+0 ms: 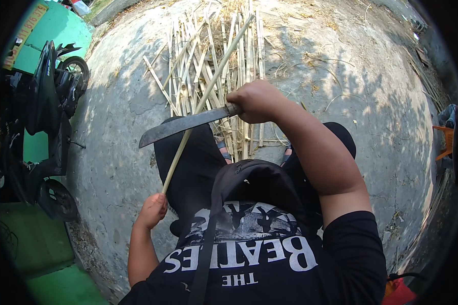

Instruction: The person smooths a long bamboo stick by scraping along its surface using a machete.

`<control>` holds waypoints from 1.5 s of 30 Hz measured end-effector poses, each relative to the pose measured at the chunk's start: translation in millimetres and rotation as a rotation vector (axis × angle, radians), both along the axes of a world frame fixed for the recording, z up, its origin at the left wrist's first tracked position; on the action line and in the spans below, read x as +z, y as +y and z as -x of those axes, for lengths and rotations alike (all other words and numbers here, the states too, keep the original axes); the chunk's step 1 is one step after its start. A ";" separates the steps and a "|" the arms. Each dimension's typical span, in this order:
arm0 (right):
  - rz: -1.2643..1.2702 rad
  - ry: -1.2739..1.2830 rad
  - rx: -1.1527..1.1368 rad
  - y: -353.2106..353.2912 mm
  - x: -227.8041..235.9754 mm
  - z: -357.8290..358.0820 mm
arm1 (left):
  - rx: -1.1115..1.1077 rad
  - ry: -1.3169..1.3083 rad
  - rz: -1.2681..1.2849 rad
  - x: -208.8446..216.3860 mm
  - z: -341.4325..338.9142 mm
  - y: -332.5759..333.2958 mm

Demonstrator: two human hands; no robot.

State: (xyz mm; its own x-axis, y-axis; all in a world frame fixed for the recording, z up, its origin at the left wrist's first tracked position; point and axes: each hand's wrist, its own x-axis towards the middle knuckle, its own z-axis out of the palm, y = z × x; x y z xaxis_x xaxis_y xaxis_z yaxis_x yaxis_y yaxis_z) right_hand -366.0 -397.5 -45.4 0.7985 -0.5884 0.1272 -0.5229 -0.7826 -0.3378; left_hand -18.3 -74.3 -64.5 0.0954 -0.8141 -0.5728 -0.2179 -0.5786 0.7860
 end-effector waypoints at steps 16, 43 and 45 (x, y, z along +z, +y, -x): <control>-0.053 -0.031 -0.083 -5.4 -6.9 7.7 | 0.051 0.530 -0.294 15.5 -2.7 -4.9; -0.372 0.065 -0.021 -12.7 -15.1 -10.3 | 0.106 0.262 -0.149 0.6 9.6 -0.1; -0.444 0.015 -0.191 -27.7 -15.9 8.6 | 0.121 0.222 -0.139 6.6 14.9 -2.2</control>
State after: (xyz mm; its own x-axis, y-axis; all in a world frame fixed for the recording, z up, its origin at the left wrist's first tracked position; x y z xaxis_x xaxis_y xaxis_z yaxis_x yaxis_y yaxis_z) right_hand -374.7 -425.2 -61.3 0.6709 -0.7192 -0.1806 -0.6505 -0.4539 -0.6089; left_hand -33.2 -76.5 -57.8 0.0461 -0.7167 -0.6958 0.0278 -0.6954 0.7181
